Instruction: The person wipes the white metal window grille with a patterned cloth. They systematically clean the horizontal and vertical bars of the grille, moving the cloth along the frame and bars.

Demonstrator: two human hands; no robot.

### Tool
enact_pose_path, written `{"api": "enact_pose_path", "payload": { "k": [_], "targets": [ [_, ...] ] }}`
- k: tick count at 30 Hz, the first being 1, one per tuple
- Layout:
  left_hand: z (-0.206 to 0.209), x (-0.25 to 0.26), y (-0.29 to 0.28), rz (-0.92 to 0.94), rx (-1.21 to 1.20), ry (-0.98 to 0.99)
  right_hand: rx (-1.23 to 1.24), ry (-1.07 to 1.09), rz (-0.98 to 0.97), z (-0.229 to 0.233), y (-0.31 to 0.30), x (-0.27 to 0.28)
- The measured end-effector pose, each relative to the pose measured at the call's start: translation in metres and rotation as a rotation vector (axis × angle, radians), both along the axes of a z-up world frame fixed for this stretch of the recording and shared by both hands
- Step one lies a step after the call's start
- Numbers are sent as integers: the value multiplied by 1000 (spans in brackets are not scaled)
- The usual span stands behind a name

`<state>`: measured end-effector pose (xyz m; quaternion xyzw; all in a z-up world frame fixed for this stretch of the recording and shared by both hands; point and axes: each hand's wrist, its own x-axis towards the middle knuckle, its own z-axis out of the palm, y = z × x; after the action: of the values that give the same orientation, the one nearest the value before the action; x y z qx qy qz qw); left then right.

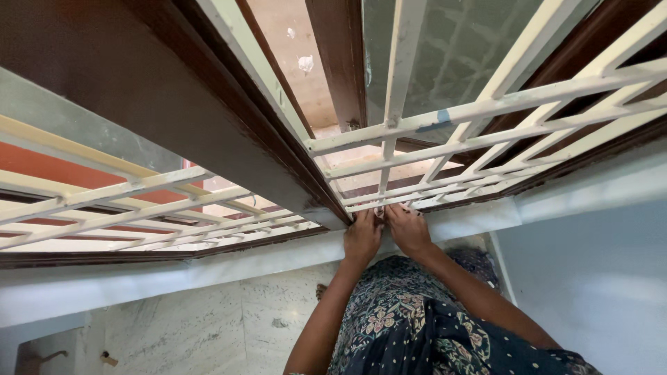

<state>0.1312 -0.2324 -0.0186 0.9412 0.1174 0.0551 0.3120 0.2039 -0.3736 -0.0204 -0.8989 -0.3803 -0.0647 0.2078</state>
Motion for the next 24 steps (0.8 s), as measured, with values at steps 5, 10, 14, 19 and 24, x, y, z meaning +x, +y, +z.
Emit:
{"api": "enact_pose_path", "payload": {
  "k": [5, 10, 14, 19, 24],
  "targets": [
    [-16, 0, -2, 52, 101, -176, 133, -24, 34, 4, -8, 2],
    [-29, -17, -5, -18, 291, -432, 181, -106, 121, 10, -16, 2],
    [-34, -37, -23, -64, 264, -439, 131, -133, 122, 11, -41, -14],
    [-26, -23, -52, -163, 190, -474, 79, -160, -36, 29, -79, -21],
    [-18, 11, -67, -61, 109, -150, 101, -249, -168, 30, -65, 5]
  ]
}}
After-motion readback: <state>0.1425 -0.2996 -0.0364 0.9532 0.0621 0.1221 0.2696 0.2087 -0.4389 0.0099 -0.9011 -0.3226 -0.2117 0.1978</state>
